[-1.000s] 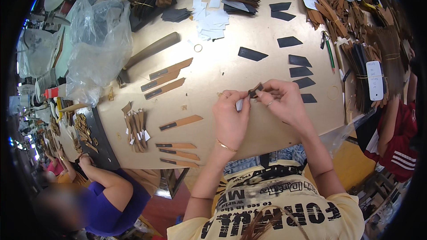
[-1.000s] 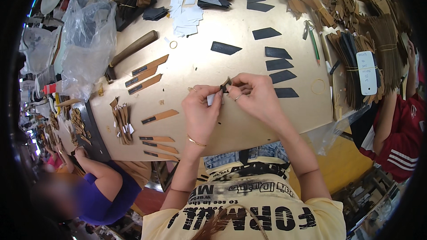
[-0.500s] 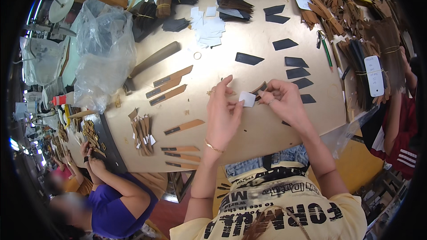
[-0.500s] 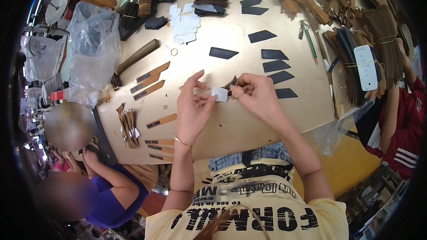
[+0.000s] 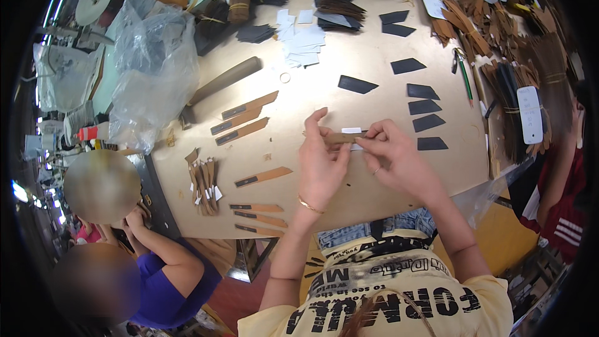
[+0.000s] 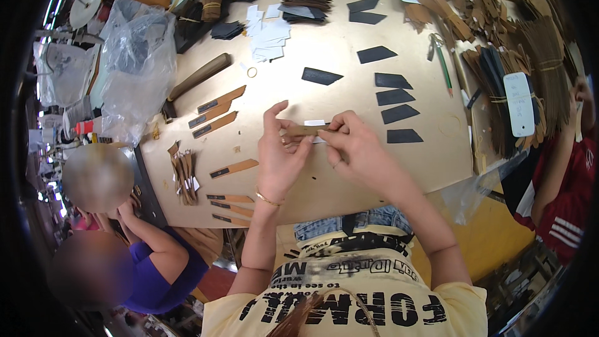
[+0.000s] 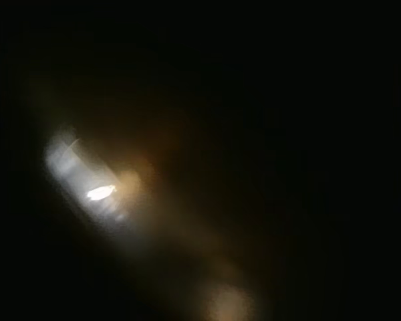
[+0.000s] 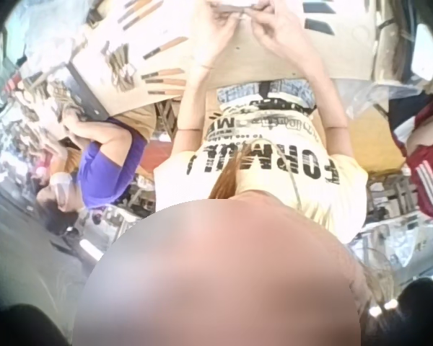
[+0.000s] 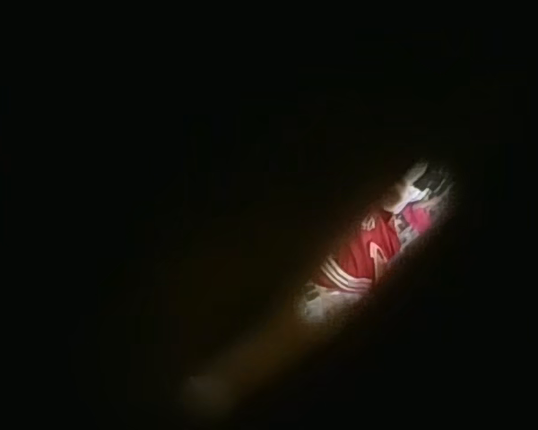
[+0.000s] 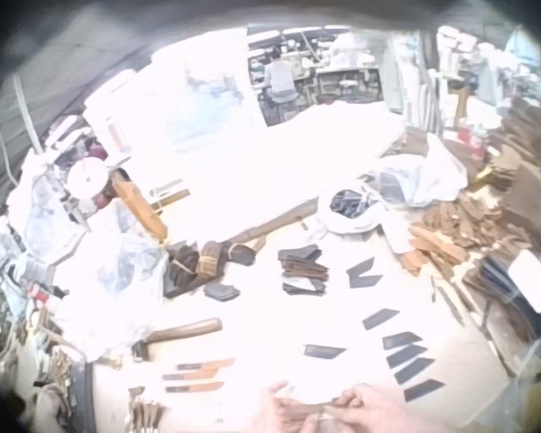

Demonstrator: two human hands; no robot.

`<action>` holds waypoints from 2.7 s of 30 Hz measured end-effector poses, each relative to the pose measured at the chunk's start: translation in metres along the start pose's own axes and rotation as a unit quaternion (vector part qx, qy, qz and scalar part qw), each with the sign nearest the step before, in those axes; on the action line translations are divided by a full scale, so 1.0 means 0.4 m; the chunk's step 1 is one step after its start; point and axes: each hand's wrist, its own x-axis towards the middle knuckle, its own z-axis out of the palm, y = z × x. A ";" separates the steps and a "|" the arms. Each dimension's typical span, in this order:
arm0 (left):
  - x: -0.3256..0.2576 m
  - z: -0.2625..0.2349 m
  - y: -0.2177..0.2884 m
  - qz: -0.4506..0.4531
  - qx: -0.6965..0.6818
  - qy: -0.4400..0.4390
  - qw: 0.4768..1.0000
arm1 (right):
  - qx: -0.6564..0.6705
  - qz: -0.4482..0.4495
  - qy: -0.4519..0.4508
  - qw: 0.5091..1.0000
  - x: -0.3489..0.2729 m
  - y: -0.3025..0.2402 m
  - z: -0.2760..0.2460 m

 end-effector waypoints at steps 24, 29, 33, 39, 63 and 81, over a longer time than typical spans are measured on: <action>0.009 -0.035 -0.009 0.230 0.299 -0.048 0.925 | -0.196 -0.104 0.029 0.975 0.017 -0.041 -0.035; -0.090 -0.261 -0.025 0.172 0.240 0.069 0.953 | -0.175 -0.158 0.076 0.969 0.019 -0.071 -0.025; -0.202 -0.500 -0.074 0.013 0.260 0.237 0.936 | -0.166 -0.231 0.017 0.958 0.036 -0.064 0.062; -0.246 -0.586 -0.151 -0.043 0.533 0.342 0.773 | -0.270 -0.479 0.021 0.835 0.111 -0.079 0.293; -0.082 0.028 0.030 -0.052 -0.108 -0.337 0.934 | 0.389 0.213 -0.043 0.895 -0.266 0.011 -0.185; -0.086 0.077 0.030 0.006 -0.015 -0.284 0.959 | 0.385 0.235 0.000 0.892 -0.299 0.039 -0.177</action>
